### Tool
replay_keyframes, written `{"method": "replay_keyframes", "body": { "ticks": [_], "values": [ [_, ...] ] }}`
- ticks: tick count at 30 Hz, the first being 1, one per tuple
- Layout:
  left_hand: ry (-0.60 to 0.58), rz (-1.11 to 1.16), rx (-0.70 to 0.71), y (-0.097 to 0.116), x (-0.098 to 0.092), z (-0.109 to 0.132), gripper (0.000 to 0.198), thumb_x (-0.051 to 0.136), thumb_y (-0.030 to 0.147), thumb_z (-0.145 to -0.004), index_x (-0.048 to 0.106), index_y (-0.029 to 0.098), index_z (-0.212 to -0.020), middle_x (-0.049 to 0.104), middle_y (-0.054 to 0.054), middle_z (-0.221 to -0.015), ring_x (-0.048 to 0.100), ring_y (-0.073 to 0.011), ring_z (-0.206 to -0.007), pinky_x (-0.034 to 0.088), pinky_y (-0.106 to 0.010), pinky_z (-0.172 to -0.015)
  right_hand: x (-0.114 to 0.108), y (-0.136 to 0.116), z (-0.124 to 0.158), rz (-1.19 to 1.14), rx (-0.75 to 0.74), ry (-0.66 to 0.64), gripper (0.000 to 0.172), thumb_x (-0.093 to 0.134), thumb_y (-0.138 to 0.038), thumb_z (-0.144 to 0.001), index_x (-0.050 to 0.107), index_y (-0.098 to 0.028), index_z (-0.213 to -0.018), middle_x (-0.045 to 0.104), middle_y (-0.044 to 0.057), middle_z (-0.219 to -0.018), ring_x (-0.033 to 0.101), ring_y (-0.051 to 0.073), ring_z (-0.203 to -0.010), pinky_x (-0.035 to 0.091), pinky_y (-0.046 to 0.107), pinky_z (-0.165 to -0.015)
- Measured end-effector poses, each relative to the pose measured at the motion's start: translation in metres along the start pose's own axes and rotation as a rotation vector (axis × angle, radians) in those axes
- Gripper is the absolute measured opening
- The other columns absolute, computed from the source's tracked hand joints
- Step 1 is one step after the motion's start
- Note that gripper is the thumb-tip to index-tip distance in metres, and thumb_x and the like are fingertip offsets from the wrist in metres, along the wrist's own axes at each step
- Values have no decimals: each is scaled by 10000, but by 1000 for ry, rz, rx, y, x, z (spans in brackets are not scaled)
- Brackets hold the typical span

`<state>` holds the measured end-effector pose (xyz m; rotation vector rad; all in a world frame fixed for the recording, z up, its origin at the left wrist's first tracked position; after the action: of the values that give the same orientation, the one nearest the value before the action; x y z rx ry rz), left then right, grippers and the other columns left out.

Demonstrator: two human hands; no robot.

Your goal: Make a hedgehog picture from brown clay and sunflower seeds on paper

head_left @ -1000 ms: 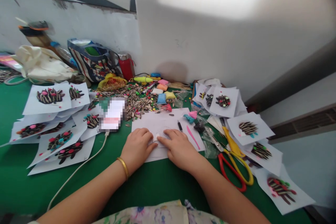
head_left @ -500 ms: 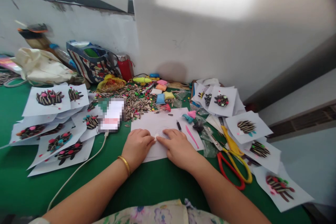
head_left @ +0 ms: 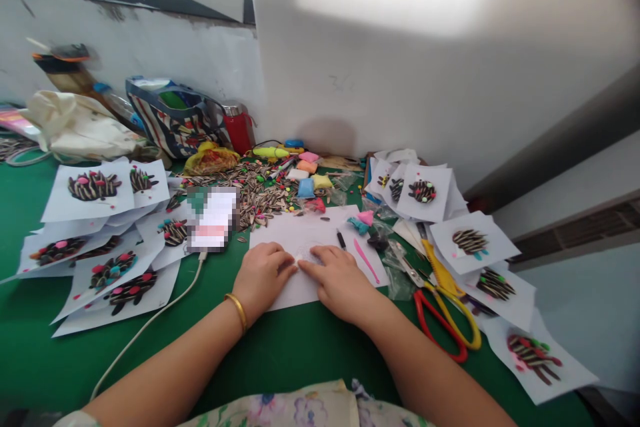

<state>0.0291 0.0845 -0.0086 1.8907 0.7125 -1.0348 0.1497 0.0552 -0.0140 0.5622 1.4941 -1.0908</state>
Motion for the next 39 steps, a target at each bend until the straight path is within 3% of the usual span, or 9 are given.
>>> {"method": "replay_keyframes", "body": {
  "ticks": [7, 18, 24, 31, 39],
  "values": [
    [22, -48, 55, 7, 1, 1, 159, 655, 278, -880, 742, 197, -775, 683, -55, -862, 611, -201, -827, 475, -370, -805, 0, -1, 1, 3, 2, -6, 636, 525, -125, -822, 497, -337, -1420, 443, 96, -1475, 363, 282, -1345, 295, 500, -1094],
    [41, -55, 155, 11, -11, 16, 170, 572, 220, -928, 736, 176, -913, 709, -75, -948, 632, -206, -875, 526, -374, -841, -1, -3, 1, 35, 7, 18, 601, 548, -163, -854, 499, -405, -1402, 449, 87, -1454, 383, 292, -1330, 309, 481, -1076],
    [3, -125, 212, 19, -8, 22, 198, 538, 200, -941, 731, 170, -973, 709, -83, -984, 628, -223, -903, 533, -412, -858, 2, -8, 1, 118, -6, 30, 535, 519, -207, -908, 491, -406, -1404, 464, 108, -1439, 404, 304, -1318, 324, 494, -1043],
    [9, -97, 194, 16, -9, 20, 203, 532, 209, -944, 732, 179, -958, 703, -87, -978, 631, -214, -903, 532, -405, -864, -5, -15, -2, 72, -64, 104, 559, 554, -158, -852, 527, -329, -1383, 452, 91, -1482, 354, 276, -1372, 273, 473, -1098],
    [16, -46, 159, 12, -8, 19, 195, 535, 206, -939, 727, 178, -920, 696, -78, -978, 619, -215, -915, 522, -398, -878, 0, -14, -5, 114, -52, 105, 484, 544, -201, -902, 553, -383, -1350, 431, 79, -1506, 342, 280, -1386, 223, 516, -1111]
  ]
}}
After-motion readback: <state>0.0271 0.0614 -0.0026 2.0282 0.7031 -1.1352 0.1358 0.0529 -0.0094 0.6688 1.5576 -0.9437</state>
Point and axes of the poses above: each hand's wrist, its own z-axis away from the middle knuckle, its own x-axis out of the palm, y = z × x, the point moved 10 cm from there along -z, towards the middle knuckle
